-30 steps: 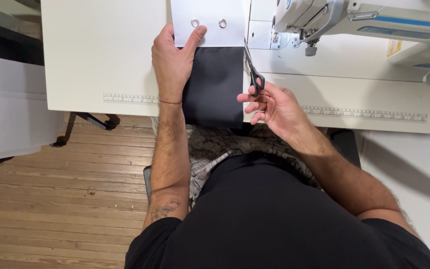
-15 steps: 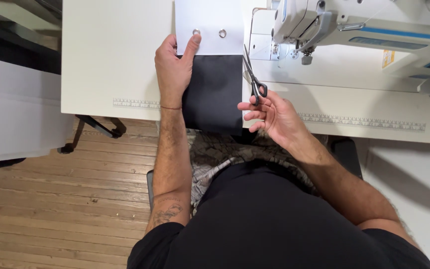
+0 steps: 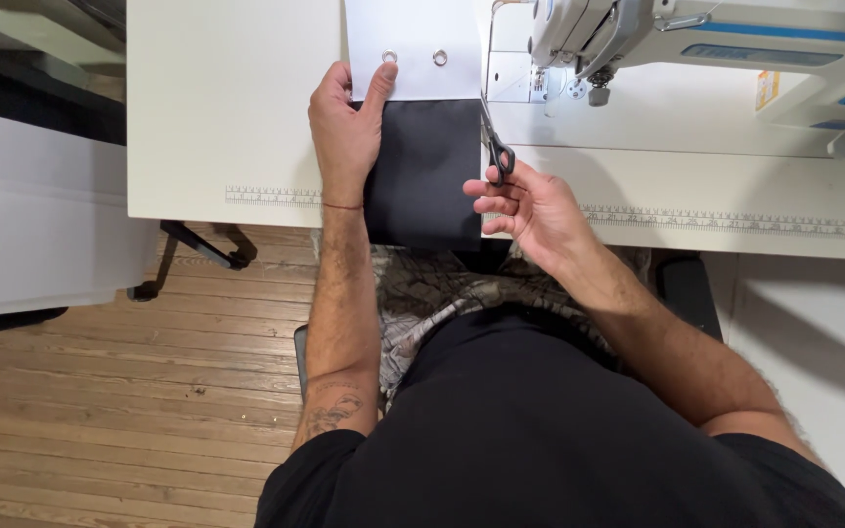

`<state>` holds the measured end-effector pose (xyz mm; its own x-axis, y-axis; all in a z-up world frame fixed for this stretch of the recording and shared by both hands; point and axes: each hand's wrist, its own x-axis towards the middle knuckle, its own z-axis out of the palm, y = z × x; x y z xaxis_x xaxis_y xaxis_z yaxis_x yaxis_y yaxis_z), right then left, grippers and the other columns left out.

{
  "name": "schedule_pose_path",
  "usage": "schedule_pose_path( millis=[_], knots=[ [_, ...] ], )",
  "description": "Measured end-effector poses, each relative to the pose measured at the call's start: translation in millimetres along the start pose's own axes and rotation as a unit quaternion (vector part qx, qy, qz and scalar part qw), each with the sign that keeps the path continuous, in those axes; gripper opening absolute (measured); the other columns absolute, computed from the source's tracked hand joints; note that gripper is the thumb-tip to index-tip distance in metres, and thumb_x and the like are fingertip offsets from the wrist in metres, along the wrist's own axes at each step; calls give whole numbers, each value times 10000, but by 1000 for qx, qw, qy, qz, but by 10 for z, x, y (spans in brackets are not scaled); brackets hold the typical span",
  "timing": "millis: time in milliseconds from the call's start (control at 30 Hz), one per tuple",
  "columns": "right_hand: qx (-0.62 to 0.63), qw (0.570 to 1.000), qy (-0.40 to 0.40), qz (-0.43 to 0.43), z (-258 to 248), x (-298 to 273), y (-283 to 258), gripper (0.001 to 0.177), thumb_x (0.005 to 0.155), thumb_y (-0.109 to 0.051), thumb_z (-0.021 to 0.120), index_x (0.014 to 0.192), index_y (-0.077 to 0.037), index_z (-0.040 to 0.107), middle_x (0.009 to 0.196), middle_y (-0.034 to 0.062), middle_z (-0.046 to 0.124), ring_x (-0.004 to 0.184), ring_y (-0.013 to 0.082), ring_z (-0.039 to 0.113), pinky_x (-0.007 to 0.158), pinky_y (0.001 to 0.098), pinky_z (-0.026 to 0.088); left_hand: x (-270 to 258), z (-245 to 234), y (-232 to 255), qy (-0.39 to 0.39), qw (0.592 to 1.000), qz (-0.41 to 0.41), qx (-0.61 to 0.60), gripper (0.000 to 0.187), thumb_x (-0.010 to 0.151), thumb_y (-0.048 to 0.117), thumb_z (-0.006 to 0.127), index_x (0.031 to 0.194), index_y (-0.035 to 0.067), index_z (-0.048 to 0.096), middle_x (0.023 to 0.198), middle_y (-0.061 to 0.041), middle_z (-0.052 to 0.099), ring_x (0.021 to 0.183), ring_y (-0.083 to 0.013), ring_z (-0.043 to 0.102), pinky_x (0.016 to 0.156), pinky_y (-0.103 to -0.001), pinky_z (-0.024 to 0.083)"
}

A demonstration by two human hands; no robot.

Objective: Preparing and trimming leather and lining materials at a sewing station

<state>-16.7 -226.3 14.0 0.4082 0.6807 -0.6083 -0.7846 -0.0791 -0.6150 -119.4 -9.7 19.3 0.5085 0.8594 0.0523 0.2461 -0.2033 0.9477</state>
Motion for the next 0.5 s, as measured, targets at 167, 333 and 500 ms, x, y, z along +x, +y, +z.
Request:
schedule_pose_path(
  millis=[167, 333, 500],
  knots=[
    [27, 999, -13, 11, -44, 31, 15, 341, 938, -350, 679, 963, -10, 665, 1080, 294, 755, 762, 238, 755, 532, 343, 646, 22, 16, -68, 1, 1000, 8, -9, 368, 932, 467, 733, 823, 142, 599, 761, 88, 607, 660, -37, 436, 549, -222, 400],
    [37, 999, -1, 17, -8, 65, 8, 375, 900, -383, 708, 952, -13, 674, 1070, 279, 759, 745, 231, 751, 529, 338, 637, 56, 24, -112, -3, 999, 13, -44, 355, 919, 456, 744, 854, 123, 640, 785, 77, 636, 678, -34, 469, 566, -208, 437],
    [19, 1000, 1, -5, 27, 65, 22, 287, 950, -326, 681, 951, -39, 662, 1036, 257, 763, 734, 199, 739, 554, 301, 640, 58, 29, -75, -5, 999, 13, -33, 359, 914, 466, 733, 860, 123, 643, 845, 64, 705, 711, -32, 530, 573, -207, 474]
  ],
)
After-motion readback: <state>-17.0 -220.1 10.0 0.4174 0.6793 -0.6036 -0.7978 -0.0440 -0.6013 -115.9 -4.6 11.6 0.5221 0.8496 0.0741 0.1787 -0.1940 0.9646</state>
